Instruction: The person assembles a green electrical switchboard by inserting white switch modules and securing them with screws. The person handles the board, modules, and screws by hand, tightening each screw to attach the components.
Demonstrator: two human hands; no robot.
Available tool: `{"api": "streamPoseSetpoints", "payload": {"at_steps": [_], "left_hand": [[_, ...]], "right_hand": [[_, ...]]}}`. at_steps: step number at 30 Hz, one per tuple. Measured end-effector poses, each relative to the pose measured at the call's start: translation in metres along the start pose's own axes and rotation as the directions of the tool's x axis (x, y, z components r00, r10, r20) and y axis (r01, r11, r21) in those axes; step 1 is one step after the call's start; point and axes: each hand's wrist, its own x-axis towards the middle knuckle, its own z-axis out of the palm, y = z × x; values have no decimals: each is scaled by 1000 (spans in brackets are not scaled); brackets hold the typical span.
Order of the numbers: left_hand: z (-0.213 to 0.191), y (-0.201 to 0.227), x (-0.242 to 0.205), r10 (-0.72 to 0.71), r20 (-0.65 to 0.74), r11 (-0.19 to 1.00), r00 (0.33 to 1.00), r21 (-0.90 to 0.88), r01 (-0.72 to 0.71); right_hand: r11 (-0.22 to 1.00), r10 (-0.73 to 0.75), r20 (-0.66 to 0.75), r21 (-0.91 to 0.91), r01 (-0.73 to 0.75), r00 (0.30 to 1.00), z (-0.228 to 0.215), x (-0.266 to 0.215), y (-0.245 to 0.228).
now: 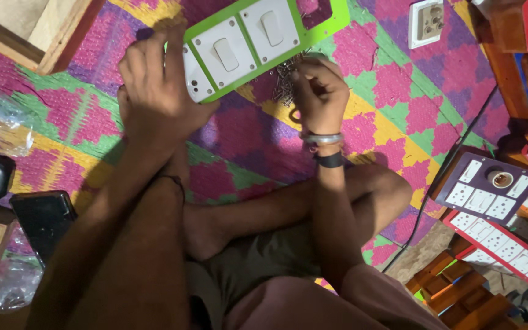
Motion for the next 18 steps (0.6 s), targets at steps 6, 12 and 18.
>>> {"api": "streamPoseSetpoints", "payload": {"at_steps": [6, 12, 18], "left_hand": [[-4, 1, 7, 98, -9, 993, 995, 68, -97], [-17, 16, 5, 108, 121, 984, 987, 129, -124], [-22, 17, 12, 168, 132, 971, 977, 148, -187]], "right_hand": [[966, 109, -56, 243, -92, 992, -14, 6, -15], [976, 114, 176, 166, -144, 978, -26, 25, -41], [997, 79, 216, -14, -78, 973, -9, 28, -60]]}}
